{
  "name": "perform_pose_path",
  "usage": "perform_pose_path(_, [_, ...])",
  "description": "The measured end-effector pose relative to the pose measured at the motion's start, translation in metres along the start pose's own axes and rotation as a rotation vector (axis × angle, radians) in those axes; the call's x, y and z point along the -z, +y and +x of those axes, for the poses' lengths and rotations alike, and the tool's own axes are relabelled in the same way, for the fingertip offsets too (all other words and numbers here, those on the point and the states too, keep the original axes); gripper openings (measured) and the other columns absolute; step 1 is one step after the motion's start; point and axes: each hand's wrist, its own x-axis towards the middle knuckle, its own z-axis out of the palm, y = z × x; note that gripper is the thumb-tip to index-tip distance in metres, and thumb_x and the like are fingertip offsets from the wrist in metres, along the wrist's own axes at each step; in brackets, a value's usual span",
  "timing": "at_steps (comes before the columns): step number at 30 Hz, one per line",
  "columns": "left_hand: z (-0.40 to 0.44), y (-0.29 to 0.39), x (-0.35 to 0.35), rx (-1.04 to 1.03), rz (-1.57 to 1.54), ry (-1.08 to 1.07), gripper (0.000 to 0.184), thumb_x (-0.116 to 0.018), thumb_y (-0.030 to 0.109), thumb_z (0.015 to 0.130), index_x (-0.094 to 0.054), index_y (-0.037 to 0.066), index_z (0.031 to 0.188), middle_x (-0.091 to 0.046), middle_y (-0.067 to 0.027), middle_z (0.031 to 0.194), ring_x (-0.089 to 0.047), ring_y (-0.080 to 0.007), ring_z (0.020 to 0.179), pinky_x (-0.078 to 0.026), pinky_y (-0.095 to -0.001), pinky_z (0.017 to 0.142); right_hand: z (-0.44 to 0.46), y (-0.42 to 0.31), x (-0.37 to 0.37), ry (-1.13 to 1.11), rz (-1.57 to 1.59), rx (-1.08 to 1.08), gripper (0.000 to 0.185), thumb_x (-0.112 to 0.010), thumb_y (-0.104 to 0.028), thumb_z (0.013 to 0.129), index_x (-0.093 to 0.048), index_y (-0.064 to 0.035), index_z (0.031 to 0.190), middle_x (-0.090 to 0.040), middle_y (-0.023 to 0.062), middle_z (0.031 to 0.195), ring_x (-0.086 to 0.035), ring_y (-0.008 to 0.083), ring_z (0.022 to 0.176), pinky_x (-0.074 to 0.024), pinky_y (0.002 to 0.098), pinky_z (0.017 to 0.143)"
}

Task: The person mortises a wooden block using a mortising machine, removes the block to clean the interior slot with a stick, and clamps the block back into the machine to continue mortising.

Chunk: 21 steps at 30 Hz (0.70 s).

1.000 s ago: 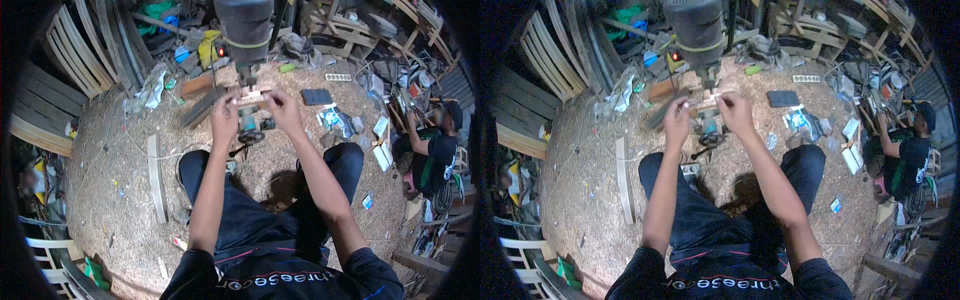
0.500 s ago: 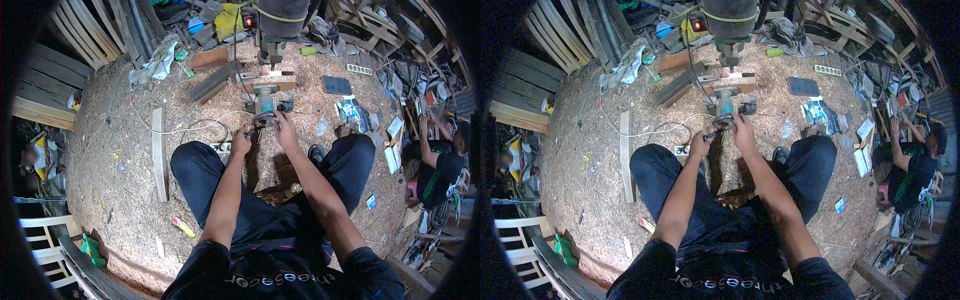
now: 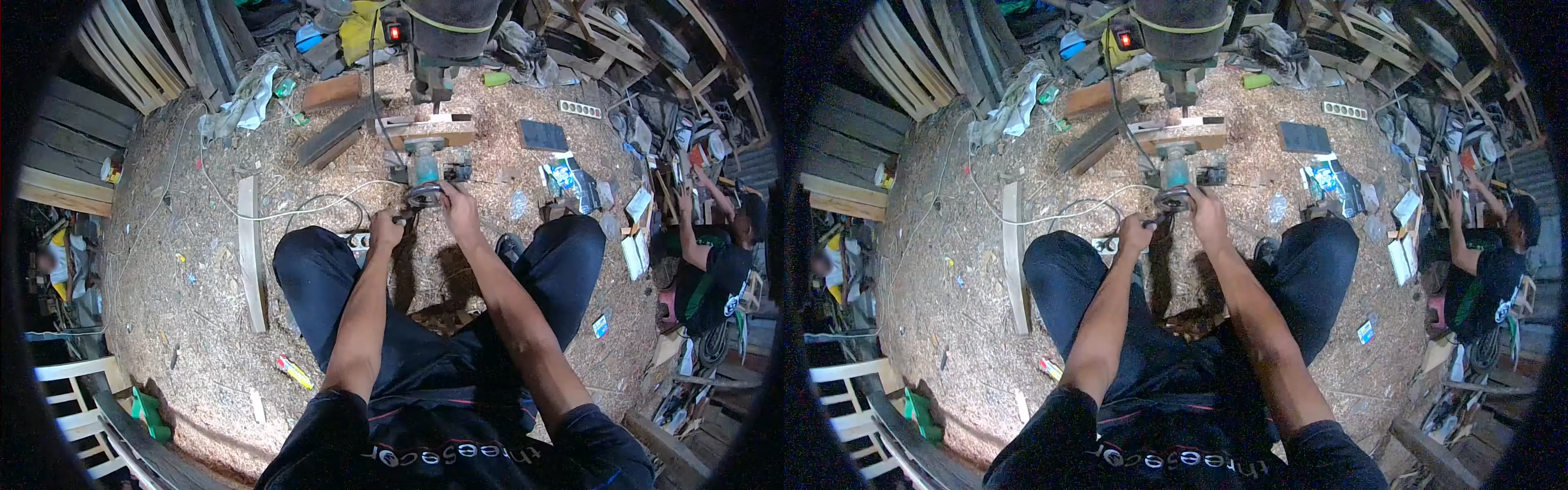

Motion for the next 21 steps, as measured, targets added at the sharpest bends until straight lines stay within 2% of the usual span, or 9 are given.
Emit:
perform_pose_path(4, [-0.005,0.011,-0.005,-0.006,-0.001,0.029,0.028,-0.077,0.015,0.077,-0.071,0.001,0.101,-0.070,-0.0220,0.098,-0.067,-0.0363,0.092,-0.053,-0.0426,0.080,-0.001,0.002,0.003,0.026,0.006,0.062,0.030,-0.060,-0.001,0.087,-0.065,-0.0031,0.116,-0.064,0.0234,0.106,-0.062,0.0432,0.091,-0.0509,0.0432,0.079])
perform_pose_path(7, [-0.008,0.014,-0.006,-0.054,0.009,0.059,0.027,-0.076,0.014,0.078,-0.071,0.001,0.102,-0.069,-0.0234,0.096,-0.066,-0.0382,0.091,-0.052,-0.0444,0.080,0.000,0.004,0.004,0.027,0.065,0.073,0.029,-0.062,-0.004,0.087,-0.064,-0.0050,0.116,-0.062,0.0236,0.101,-0.060,0.0438,0.089,-0.0488,0.0468,0.078])
perform_pose_path(10, [-0.010,0.018,-0.008,-0.142,0.063,0.076,0.026,-0.075,0.013,0.079,-0.070,-0.001,0.101,-0.068,-0.0244,0.096,-0.065,-0.0400,0.092,-0.052,-0.0462,0.081,0.000,0.005,0.006,0.035,0.108,0.073,0.029,-0.063,-0.003,0.086,-0.065,-0.0050,0.115,-0.062,0.0234,0.100,-0.060,0.0439,0.088,-0.0488,0.0463,0.078])
perform_pose_path(13, [-0.014,0.031,-0.016,-0.352,0.077,0.142,0.026,-0.075,0.012,0.078,-0.069,-0.002,0.099,-0.066,-0.0250,0.097,-0.064,-0.0410,0.093,-0.051,-0.0468,0.083,-0.001,0.005,0.009,0.057,0.125,0.066,0.029,-0.064,-0.001,0.086,-0.065,-0.0052,0.115,-0.062,0.0233,0.099,-0.060,0.0436,0.088,-0.0491,0.0454,0.078])
perform_pose_path(16, [-0.019,0.042,-0.013,-0.270,0.105,0.042,0.029,-0.073,0.010,0.078,-0.066,-0.003,0.103,-0.064,-0.0247,0.108,-0.063,-0.0413,0.097,-0.052,-0.0470,0.085,0.000,0.009,0.011,0.032,0.130,0.040,0.029,-0.066,-0.001,0.084,-0.067,-0.0027,0.113,-0.066,0.0220,0.104,-0.065,0.0389,0.093,-0.0518,0.0403,0.080])
perform_pose_path(20, [-0.027,0.052,-0.017,-0.185,0.287,-0.031,0.034,-0.067,0.015,0.084,-0.061,-0.003,0.112,-0.061,-0.0223,0.119,-0.062,-0.0406,0.101,-0.051,-0.0479,0.088,-0.002,0.009,0.011,0.037,0.107,0.072,0.032,-0.064,0.000,0.085,-0.065,-0.0031,0.116,-0.065,0.0223,0.106,-0.064,0.0397,0.096,-0.0510,0.0416,0.084])
perform_pose_path(21, [-0.031,0.057,-0.015,-0.238,0.313,0.008,0.035,-0.065,0.017,0.085,-0.061,-0.002,0.113,-0.060,-0.0217,0.120,-0.062,-0.0396,0.103,-0.051,-0.0477,0.089,-0.002,0.007,0.014,0.022,0.094,0.056,0.033,-0.063,0.000,0.085,-0.064,-0.0028,0.117,-0.065,0.0227,0.107,-0.063,0.0400,0.097,-0.0508,0.0420,0.085])
